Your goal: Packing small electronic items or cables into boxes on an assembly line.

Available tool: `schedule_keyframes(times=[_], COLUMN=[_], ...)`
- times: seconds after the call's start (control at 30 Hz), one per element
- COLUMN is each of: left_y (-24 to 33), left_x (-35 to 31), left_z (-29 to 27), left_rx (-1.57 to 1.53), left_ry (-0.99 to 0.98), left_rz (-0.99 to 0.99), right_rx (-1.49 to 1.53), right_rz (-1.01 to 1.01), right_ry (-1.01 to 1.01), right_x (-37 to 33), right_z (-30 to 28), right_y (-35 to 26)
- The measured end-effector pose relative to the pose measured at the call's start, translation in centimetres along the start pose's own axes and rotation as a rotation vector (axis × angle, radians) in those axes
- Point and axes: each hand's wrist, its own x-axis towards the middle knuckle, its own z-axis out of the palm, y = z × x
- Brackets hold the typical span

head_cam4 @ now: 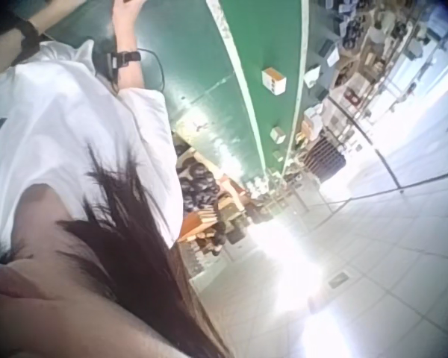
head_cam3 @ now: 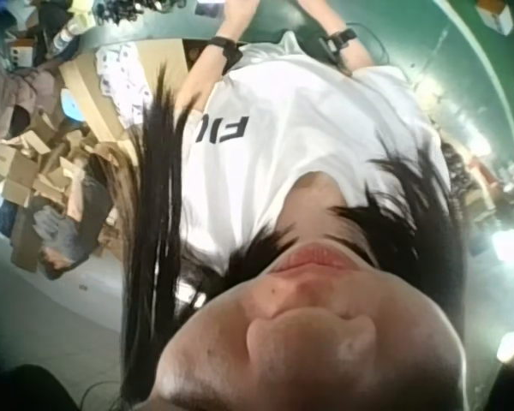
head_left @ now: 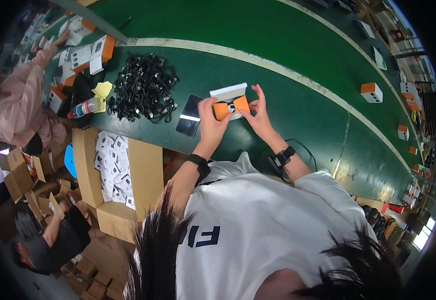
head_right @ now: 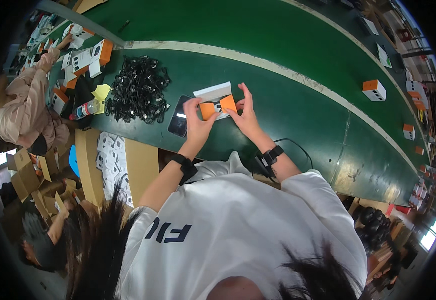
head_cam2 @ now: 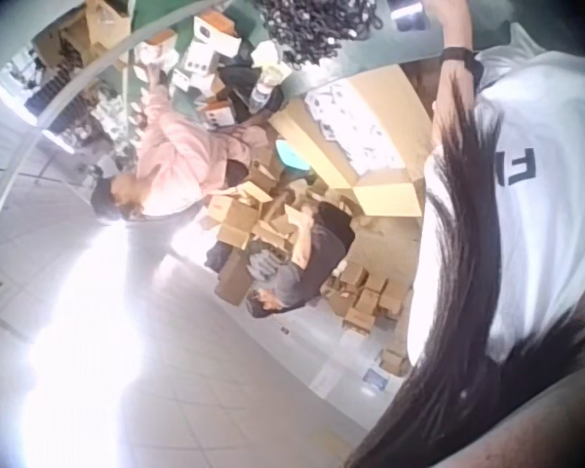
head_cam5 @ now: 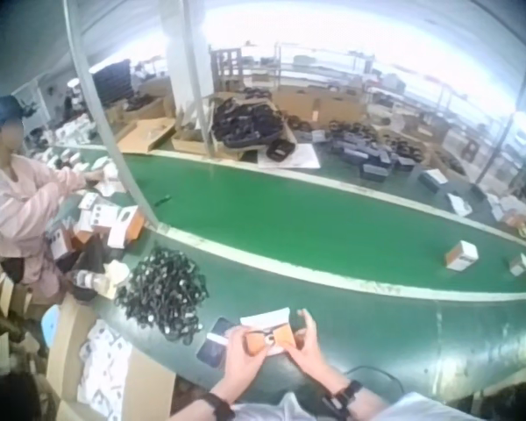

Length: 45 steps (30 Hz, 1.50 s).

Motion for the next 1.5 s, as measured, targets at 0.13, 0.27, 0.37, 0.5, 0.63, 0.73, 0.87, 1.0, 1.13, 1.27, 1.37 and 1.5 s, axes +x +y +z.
schedule_keyframes(times=[0.13,0.27,0.37,0.5,0.63,0.73,0.87,1.0,1.13,1.27,1.37,1.5], left_y=[-0.2,-2.0,-1.7,-0.7,-1.4,-1.8,-1.1,-1.7,-1.5,-1.3,0.3,1.1], left_x=[0.0,-0.1,0.2,0.0,-0.7,-0.9,-1.1,-2.1,-2.0,-2.4,-2.6,-2.3], left_z=[0.3,-0.4,-1.4,-2.8,-2.4,-2.1,-2.1,-2.4,-2.6,-2.3,-3.2,-5.9], left_rx=[-0.092,-0.009,0.057,0.143,0.231,0.224,0.489,0.577,0.676,0.56,0.371,0.137], left_ry=[0.127,-0.119,-0.254,-0.407,-0.461,-0.468,-0.4,-0.467,-0.499,-0.513,-0.525,-0.273], left_rz=[-0.152,0.038,0.197,0.169,0.189,0.202,0.314,0.408,0.377,0.355,0.17,0.019], right_rx=[-0.034,-0.071,-0.176,-0.204,-0.276,-0.302,-0.335,-0.511,-0.556,-0.628,-0.641,-0.655], right_rz=[0.026,-0.129,-0.196,-0.076,-0.086,-0.179,-0.234,-0.41,-0.388,-0.168,-0.115,-0.125], right_ry=[-0.164,-0.27,-0.38,-0.594,-0.607,-0.569,-0.526,-0.493,-0.565,-0.476,-0.698,-0.642], right_x=[1.0,1.5,2.0,2.2,1.7,1.3,0.8,0.9,0.9,1.3,3.8,9.4], right_z=[-1.2,-2.4,-3.3,-4.1,-4.0,-3.9,-3.9,-3.5,-3.2,-1.5,-0.7,-3.4], right_y=[0.5,0.0,-1.1,-3.5,-2.3,-1.3,-0.7,-0.9,-2.5,-2.8,-4.5,-5.2])
